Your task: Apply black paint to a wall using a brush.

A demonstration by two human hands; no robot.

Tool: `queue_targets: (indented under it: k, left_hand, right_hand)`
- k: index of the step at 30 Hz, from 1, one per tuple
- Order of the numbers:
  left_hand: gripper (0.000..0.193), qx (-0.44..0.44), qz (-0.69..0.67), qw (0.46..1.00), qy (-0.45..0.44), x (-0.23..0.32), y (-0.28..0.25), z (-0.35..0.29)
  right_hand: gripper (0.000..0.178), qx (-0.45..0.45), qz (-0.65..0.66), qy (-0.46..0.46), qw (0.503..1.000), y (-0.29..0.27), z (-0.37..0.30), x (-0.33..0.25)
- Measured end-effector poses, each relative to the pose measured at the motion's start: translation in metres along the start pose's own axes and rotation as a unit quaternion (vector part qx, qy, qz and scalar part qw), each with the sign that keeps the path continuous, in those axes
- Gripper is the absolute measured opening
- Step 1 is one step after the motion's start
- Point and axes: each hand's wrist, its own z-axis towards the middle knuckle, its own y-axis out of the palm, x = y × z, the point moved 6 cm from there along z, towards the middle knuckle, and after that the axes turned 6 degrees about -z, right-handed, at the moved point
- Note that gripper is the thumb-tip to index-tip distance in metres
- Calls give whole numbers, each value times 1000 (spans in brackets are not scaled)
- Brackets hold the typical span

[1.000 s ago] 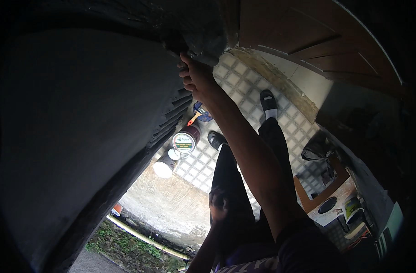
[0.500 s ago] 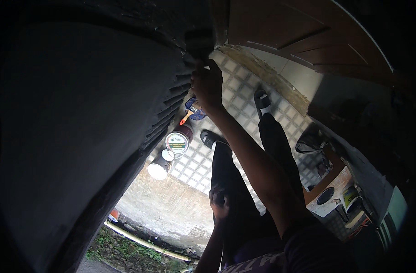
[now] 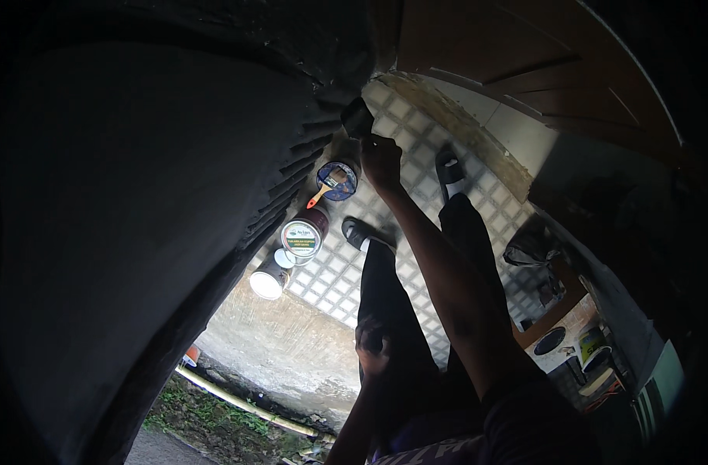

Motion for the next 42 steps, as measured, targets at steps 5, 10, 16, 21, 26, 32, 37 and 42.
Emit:
queue_targets:
  k: [5,10,16,21,26,32,37,42]
  left_hand:
    - [33,-16,-24,999,-24,7,-2,3]
    - [33,-43,-23,998,-34,5,5,1]
    - [24,-24,-32,998,-38,6,-1,4]
    - [29,-37,-42,998,-33,11,16,13]
    - [32,-27,-34,997,-66,1,5,16]
    - [23,-20,-43,998,-43,18,30,25]
    - [29,-30,-39,998,-48,18,35,21]
    - [30,-47,-35,997,-44,15,45,21]
  right_hand:
    - [37,54,295,21,954,-25,25,-72]
    - [32,214,213,-73,951,11,52,-63]
    - [43,-139,42,109,983,99,37,63]
    - [40,13,142,-37,989,83,90,20]
    - [37,-87,237,18,967,78,32,-36]
    - [30,-273,392,175,861,72,4,-10]
    - [20,-231,448,174,846,63,59,-17]
    - [27,-179,362,-29,914,10,29,-15]
